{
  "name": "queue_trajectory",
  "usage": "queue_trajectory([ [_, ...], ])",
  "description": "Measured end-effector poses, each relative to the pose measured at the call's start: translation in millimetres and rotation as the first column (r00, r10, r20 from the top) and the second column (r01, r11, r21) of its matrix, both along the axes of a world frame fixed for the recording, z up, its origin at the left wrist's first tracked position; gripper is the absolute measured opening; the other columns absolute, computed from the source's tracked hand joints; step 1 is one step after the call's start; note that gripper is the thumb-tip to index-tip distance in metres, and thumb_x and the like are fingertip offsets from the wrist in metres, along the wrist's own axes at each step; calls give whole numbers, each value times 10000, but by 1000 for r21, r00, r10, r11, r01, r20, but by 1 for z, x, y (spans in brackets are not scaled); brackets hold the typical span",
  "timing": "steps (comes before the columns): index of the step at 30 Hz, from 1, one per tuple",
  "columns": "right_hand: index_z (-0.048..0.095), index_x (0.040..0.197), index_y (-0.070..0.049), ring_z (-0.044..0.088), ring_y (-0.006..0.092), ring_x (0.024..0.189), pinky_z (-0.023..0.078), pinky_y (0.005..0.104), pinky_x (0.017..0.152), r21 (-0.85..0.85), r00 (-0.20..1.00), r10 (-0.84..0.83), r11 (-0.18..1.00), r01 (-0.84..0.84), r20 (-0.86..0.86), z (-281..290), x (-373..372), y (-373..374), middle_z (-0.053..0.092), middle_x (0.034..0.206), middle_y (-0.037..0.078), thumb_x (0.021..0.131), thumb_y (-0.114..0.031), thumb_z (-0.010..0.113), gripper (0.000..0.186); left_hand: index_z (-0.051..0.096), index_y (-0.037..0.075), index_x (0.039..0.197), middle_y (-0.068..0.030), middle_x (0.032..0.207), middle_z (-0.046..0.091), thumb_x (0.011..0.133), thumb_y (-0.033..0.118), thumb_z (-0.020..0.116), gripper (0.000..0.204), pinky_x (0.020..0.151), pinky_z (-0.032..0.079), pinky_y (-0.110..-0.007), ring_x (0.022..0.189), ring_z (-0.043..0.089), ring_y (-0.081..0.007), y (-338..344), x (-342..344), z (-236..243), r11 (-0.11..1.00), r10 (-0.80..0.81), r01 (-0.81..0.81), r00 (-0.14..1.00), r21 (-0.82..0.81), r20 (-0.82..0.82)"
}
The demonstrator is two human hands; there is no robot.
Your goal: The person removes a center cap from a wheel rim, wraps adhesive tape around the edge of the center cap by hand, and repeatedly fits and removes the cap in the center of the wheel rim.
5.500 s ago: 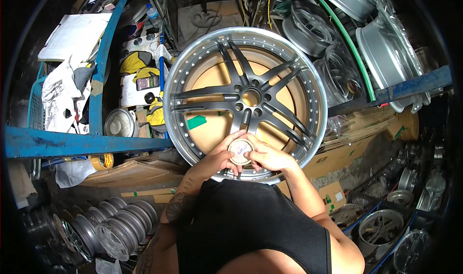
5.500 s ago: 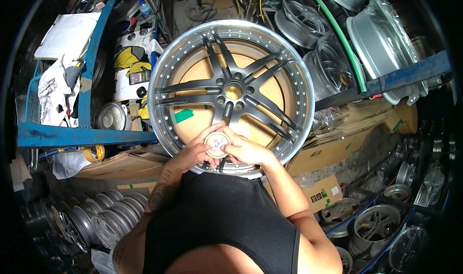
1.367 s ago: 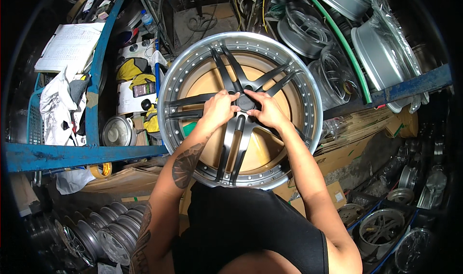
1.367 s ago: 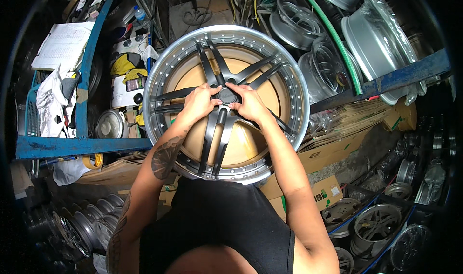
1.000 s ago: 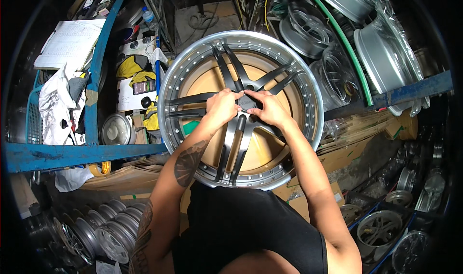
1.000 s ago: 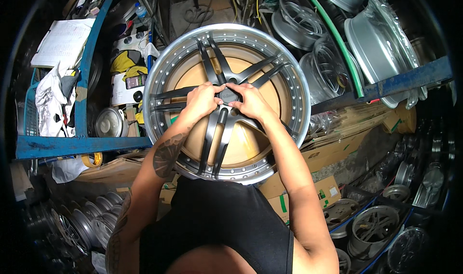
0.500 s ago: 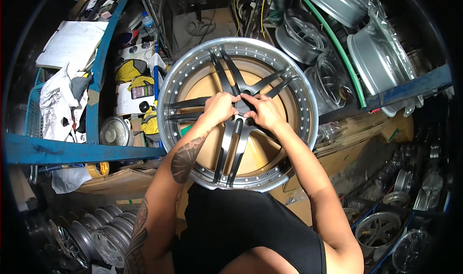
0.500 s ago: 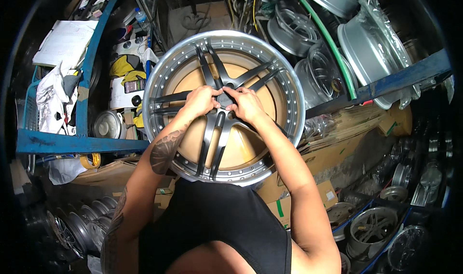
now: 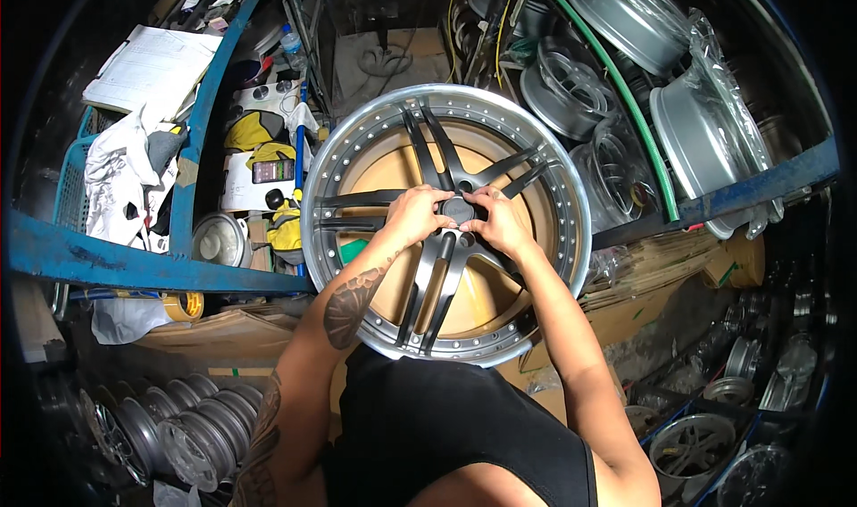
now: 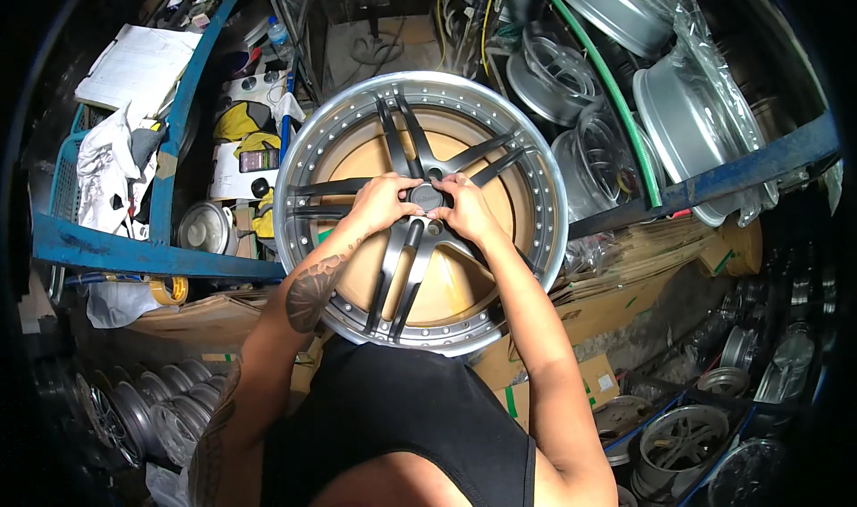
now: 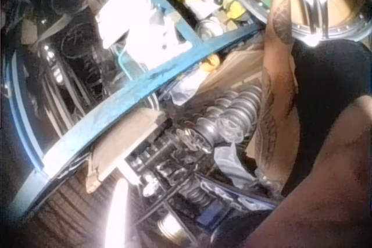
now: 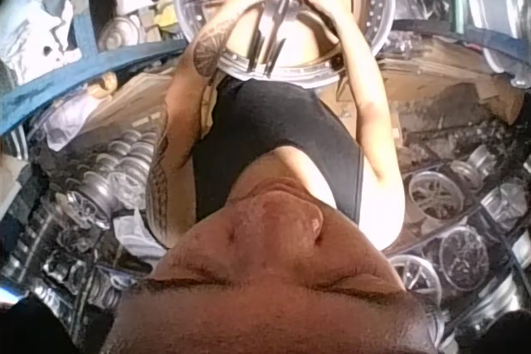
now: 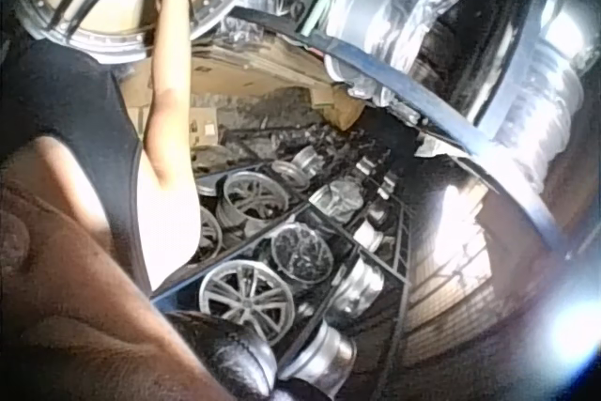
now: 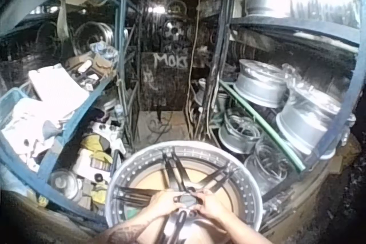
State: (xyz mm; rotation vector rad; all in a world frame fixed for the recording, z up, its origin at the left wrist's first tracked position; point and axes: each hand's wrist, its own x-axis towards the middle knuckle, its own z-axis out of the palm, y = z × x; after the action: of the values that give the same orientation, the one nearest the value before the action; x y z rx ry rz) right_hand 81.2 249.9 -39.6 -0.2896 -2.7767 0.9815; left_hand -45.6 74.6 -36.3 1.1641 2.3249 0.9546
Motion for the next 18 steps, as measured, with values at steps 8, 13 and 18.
queue_trajectory([
  [8,704,1124,3,626,364,1033,505,426,921,-3,991,-38,999,39,128,16,-7,-8,652,1078,179,601,-152,884,575,699,123,1186,-92,923,653,676,309,867,568,771,532,-398,890,661,-281,2,-5,-4,997,-75,75,997,27,19],
  [13,701,1120,-12,617,345,1064,502,429,928,94,986,-48,995,34,157,15,-12,-14,651,1067,157,613,-137,858,545,679,111,1176,-91,926,649,679,302,860,563,767,531,-407,894,654,-297,3,-7,-7,995,-96,96,995,18,12],
  [18,702,1086,-19,611,336,1046,510,424,913,150,976,-29,989,-3,215,25,-15,-17,649,1052,145,635,-120,828,479,700,105,1170,-66,841,597,670,308,871,566,695,504,-377,782,625,-264,2,-6,-12,992,-85,85,996,97,-6],
])
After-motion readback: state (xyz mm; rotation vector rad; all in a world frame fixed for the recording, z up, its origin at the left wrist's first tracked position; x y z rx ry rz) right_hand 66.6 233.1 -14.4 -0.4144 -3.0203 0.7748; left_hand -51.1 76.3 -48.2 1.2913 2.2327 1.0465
